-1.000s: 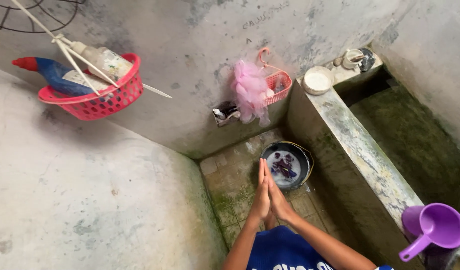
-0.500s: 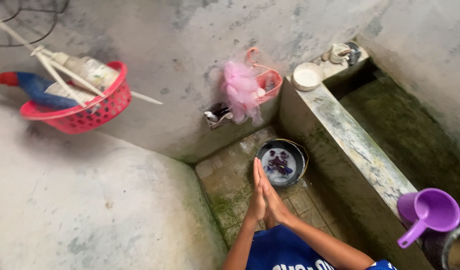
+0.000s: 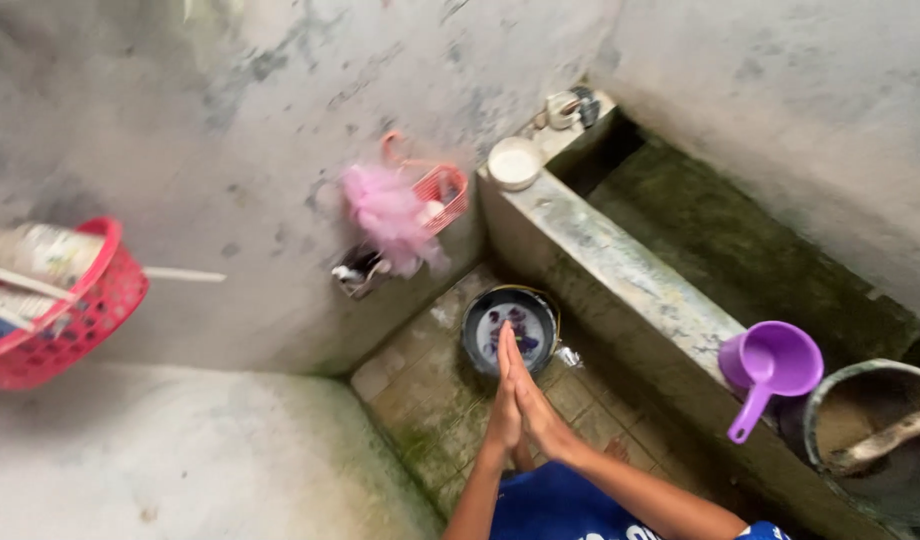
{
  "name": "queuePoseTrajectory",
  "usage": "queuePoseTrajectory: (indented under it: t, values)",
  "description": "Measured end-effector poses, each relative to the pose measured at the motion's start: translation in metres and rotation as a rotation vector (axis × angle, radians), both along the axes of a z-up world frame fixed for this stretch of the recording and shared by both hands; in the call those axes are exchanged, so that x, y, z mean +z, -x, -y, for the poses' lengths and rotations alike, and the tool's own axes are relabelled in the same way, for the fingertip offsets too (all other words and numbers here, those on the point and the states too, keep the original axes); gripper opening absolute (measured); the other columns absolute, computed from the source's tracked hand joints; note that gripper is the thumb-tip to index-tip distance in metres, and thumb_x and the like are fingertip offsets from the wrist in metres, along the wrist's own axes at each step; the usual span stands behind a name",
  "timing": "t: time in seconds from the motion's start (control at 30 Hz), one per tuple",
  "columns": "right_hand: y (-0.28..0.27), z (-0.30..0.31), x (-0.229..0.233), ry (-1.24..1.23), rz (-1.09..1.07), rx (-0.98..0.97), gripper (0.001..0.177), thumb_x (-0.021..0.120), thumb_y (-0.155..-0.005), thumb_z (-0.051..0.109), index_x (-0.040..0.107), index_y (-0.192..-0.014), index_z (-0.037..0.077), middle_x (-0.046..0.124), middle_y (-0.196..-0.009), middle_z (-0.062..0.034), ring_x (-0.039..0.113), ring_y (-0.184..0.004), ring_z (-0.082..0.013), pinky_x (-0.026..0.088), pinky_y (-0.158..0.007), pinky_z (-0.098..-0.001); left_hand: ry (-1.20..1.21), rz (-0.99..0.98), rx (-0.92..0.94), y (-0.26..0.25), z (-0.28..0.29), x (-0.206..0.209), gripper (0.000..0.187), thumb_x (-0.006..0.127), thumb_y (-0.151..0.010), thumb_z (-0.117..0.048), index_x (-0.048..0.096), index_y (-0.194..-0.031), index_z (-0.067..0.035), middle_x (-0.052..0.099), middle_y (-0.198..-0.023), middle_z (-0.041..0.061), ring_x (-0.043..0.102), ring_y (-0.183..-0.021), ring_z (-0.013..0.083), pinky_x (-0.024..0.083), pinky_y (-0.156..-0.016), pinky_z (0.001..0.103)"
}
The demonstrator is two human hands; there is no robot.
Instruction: Washing small items of clothing or rags by hand in a basin with water and detergent.
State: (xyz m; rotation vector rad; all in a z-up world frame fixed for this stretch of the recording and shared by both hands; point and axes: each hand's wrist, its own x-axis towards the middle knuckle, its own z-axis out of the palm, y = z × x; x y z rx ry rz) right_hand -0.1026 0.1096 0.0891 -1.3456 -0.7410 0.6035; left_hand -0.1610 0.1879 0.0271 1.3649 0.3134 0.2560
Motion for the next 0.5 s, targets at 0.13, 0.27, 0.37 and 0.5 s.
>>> queuePoseTrajectory:
  t: [0.13,0.27,0.37,0.5]
  values:
    - [-0.020,0.017,0.001,-0.040,0.041,-0.048,0.093,0.025,-0.101,0.071,0.004,-0.166,0.006,-0.004,-0.176,-0.0116,-0.005,-0.163,-0.0286,-0.002,-0.128,-0.0434,0.015,0.014,-0.030,-0.017,0.017,-0.014,0.087,0.021,-0.104,-0.067,0.005,-0.166,-0.008,0.009,-0.175,0.014,0.010,-0.162,0.0335,0.013,-0.128,0.045]
    - [-0.045,0.027,-0.007,-0.007,0.106,-0.122,0.094,0.015,-0.100,0.074,0.011,-0.166,0.008,-0.005,-0.176,-0.0132,-0.006,-0.162,-0.0303,-0.002,-0.128,-0.0456,-0.039,0.021,-0.086,-0.038,0.046,0.031,0.089,0.019,-0.101,-0.070,-0.006,-0.165,-0.013,-0.003,-0.176,0.009,0.001,-0.162,0.0298,0.009,-0.129,0.045]
    - [-0.037,0.040,0.002,-0.019,0.105,-0.112,0.095,0.014,-0.099,0.075,0.011,-0.166,0.008,-0.003,-0.176,-0.0138,-0.004,-0.162,-0.0318,-0.002,-0.128,-0.0478,-0.084,0.074,-0.085,-0.043,0.050,0.046,0.093,0.014,-0.100,-0.074,-0.004,-0.167,-0.012,0.003,-0.177,0.011,0.007,-0.162,0.0320,0.012,-0.129,0.047]
    - [-0.024,0.054,-0.006,-0.020,0.175,-0.040,0.096,0.018,-0.098,0.076,0.011,-0.166,0.008,0.000,-0.176,-0.0143,0.001,-0.163,-0.0328,0.000,-0.128,-0.0489,-0.093,0.195,-0.044,-0.040,0.052,0.056,0.093,0.024,-0.102,-0.072,0.004,-0.166,-0.009,0.008,-0.176,0.013,0.011,-0.162,0.0346,0.023,-0.126,0.052]
